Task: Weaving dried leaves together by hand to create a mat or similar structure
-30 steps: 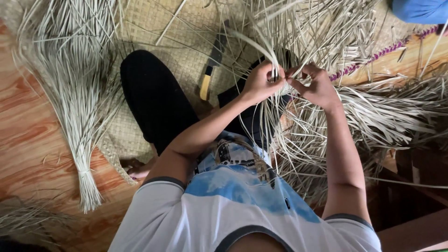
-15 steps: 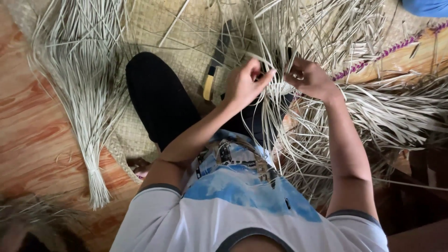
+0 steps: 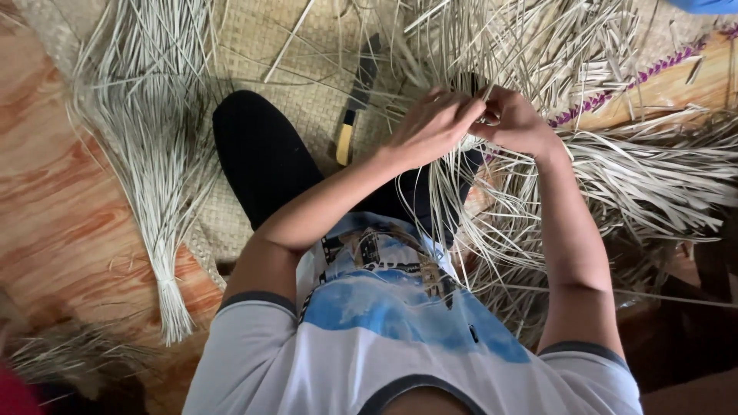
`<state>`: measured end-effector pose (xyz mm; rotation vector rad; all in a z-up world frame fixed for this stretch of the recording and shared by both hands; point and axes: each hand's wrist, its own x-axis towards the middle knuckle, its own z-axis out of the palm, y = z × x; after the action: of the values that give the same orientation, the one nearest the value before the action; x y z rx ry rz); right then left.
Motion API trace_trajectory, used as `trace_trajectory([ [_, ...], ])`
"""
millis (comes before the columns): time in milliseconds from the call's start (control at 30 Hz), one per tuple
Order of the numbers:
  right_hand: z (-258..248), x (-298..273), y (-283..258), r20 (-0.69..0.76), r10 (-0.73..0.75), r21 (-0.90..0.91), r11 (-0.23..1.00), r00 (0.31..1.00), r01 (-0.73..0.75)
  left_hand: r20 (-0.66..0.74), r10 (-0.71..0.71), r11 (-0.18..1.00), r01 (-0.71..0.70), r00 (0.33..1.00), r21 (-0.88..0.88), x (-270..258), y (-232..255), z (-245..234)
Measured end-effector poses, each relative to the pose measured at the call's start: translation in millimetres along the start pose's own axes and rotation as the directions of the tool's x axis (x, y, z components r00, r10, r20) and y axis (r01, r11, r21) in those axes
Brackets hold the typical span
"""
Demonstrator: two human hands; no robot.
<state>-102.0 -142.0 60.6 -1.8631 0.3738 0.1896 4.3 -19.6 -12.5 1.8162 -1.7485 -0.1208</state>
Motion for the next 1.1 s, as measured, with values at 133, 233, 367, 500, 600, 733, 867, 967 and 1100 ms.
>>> trace_trajectory([
  [133,4,-2,-30,-0.018,0.003,0.070,0.998,1.000,-0.002,0.027,0.016,0.995,-0.018,1.000,0.103,-6,13,-28],
  [233,2,-3,-28,0.007,0.094,0.028,0.995,0.996,-0.094,-0.010,-0.013,0.996,0.014,1.000,0.092,-8,12,-24],
  [367,2,-3,-17,-0.003,0.108,0.096,0.990,0.994,-0.107,-0.097,-0.018,0.990,0.031,0.995,0.135,-7,17,-32],
  [500,1,-2,-3,0.001,0.108,0.163,0.981,0.994,-0.107,-0.019,-0.125,0.987,0.126,0.992,0.104,-4,18,-34],
  [600,4,-3,2,-0.013,0.139,0.250,0.959,0.990,-0.131,0.104,-0.182,0.982,0.185,0.978,-0.022,1,25,-58],
  [733,1,-4,-2,0.027,0.154,0.210,0.965,0.988,-0.156,0.196,-0.222,0.962,0.248,0.955,-0.119,4,17,-51],
  [867,0,-6,-16,0.021,0.132,0.167,0.977,0.991,-0.134,0.345,-0.240,0.941,0.305,0.907,-0.147,15,10,-52],
  [967,2,-6,-18,0.013,0.087,0.122,0.989,0.996,-0.088,0.476,-0.197,0.972,0.233,0.857,-0.016,31,13,-61],
  [1100,6,-1,-13,-0.047,-0.095,0.023,0.995,0.994,0.096,0.548,-0.122,0.991,0.072,0.827,0.111,47,21,-65],
])
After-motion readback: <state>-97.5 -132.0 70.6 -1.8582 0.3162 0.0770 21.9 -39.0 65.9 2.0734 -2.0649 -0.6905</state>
